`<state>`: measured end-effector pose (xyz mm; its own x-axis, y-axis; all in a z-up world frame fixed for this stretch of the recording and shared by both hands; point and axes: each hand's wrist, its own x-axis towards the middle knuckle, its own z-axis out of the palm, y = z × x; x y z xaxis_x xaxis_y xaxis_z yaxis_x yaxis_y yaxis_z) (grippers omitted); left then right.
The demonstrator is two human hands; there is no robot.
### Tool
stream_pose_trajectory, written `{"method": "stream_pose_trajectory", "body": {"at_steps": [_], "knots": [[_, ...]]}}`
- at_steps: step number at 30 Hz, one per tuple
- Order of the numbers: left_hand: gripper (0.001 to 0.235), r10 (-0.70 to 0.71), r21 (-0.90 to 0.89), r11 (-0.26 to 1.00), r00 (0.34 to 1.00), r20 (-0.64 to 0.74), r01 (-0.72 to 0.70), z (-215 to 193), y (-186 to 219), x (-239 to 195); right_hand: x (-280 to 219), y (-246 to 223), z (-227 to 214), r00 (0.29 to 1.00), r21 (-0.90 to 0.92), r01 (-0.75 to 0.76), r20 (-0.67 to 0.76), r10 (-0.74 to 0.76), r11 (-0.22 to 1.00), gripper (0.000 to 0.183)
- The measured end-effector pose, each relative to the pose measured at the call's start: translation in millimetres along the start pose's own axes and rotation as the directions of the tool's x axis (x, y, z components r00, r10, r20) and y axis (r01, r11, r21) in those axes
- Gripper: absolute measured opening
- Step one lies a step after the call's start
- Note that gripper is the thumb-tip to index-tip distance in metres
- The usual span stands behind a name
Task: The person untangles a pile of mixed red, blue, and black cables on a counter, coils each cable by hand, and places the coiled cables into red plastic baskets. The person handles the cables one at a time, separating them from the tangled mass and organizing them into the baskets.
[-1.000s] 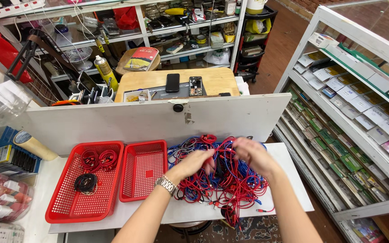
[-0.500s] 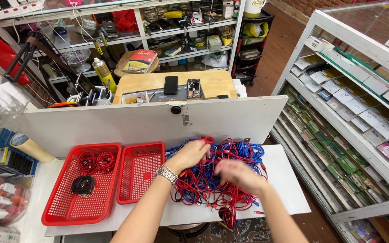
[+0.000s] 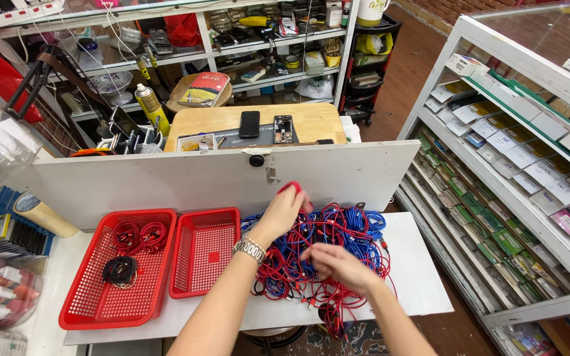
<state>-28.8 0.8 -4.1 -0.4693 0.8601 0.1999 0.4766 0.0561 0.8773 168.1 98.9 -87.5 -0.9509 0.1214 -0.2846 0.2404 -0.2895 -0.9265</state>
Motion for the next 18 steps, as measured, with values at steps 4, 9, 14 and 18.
{"method": "stream_pose_trajectory", "body": {"at_steps": [4,9,14,18], "knots": [[0.053,-0.248,-0.161,0.912,0.820,0.515,0.377,0,-16,-14,-11,-37,-65,0.980,-0.133,0.075,-0.176,-0.098,0.988,0.022],[0.045,0.246,-0.808,0.336,0.783,0.572,0.485,9,-12,-33,-6,-36,-82,0.899,-0.100,0.087,-0.421,-0.121,0.991,0.024],[0.033,-0.065,-0.882,0.400,0.968,0.244,0.249,10,-1,-7,3,-10,6,0.967,-0.451,-0.072,-0.252,-0.049,0.890,0.034],[0.034,-0.041,0.160,0.986,0.999,0.027,0.036,10,-10,-3,-6,-30,21,0.993,-0.675,0.037,-0.056,-0.101,0.737,0.031]]}}
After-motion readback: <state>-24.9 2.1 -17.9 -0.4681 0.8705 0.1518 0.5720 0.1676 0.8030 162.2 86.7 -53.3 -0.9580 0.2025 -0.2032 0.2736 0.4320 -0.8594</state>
